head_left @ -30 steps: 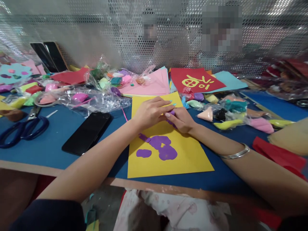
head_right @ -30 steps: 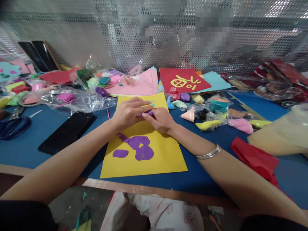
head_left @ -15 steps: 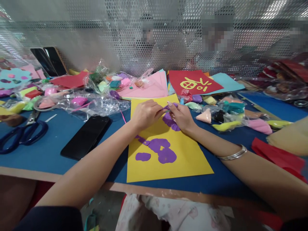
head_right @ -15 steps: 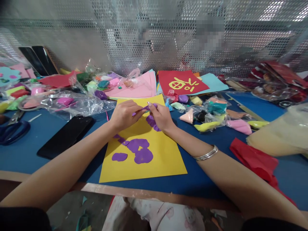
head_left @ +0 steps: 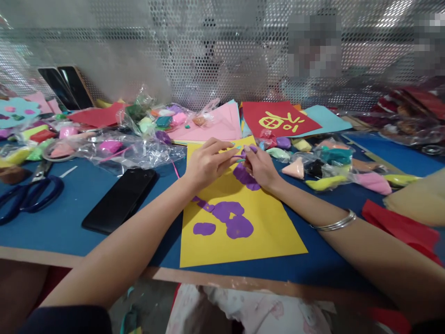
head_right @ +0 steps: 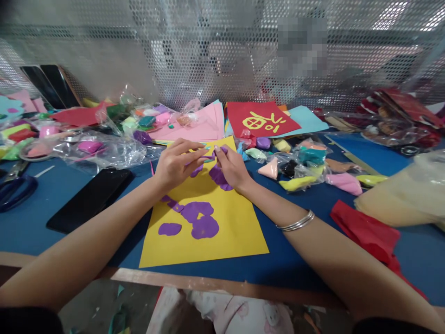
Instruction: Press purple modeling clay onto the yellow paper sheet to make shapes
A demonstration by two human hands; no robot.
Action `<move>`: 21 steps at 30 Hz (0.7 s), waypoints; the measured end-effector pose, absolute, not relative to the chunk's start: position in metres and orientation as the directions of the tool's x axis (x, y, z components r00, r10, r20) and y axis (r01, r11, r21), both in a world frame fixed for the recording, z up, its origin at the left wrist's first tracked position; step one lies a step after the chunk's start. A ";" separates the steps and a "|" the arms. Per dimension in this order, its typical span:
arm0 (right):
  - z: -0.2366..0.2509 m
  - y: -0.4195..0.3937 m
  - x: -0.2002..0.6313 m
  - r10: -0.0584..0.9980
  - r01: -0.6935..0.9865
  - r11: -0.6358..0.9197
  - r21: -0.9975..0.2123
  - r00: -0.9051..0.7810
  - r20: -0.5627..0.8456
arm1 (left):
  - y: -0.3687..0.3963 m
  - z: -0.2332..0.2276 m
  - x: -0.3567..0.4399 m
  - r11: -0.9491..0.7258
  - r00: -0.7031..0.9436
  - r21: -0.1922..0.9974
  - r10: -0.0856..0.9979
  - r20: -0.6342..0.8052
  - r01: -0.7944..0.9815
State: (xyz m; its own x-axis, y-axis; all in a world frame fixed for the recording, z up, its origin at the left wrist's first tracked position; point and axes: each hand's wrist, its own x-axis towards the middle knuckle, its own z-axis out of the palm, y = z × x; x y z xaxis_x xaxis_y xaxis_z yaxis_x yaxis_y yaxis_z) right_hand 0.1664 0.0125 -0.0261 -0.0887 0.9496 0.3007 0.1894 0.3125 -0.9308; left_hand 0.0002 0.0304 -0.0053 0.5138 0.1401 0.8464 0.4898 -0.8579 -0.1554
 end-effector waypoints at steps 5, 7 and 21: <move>-0.031 0.007 0.164 0.935 0.123 0.337 -0.934 -0.159 0.316 | 0.026 -0.008 0.005 -0.889 0.575 -0.171 0.118 0.810 0.425; -0.030 0.003 0.163 0.932 0.102 0.334 -0.937 -0.187 0.312 | 0.026 -0.009 0.005 -0.897 0.572 -0.153 0.127 0.810 0.415; -0.020 0.001 0.159 0.963 0.105 0.236 -0.966 -0.156 0.219 | 0.023 -0.008 0.007 -0.767 0.624 -0.049 0.481 0.615 0.639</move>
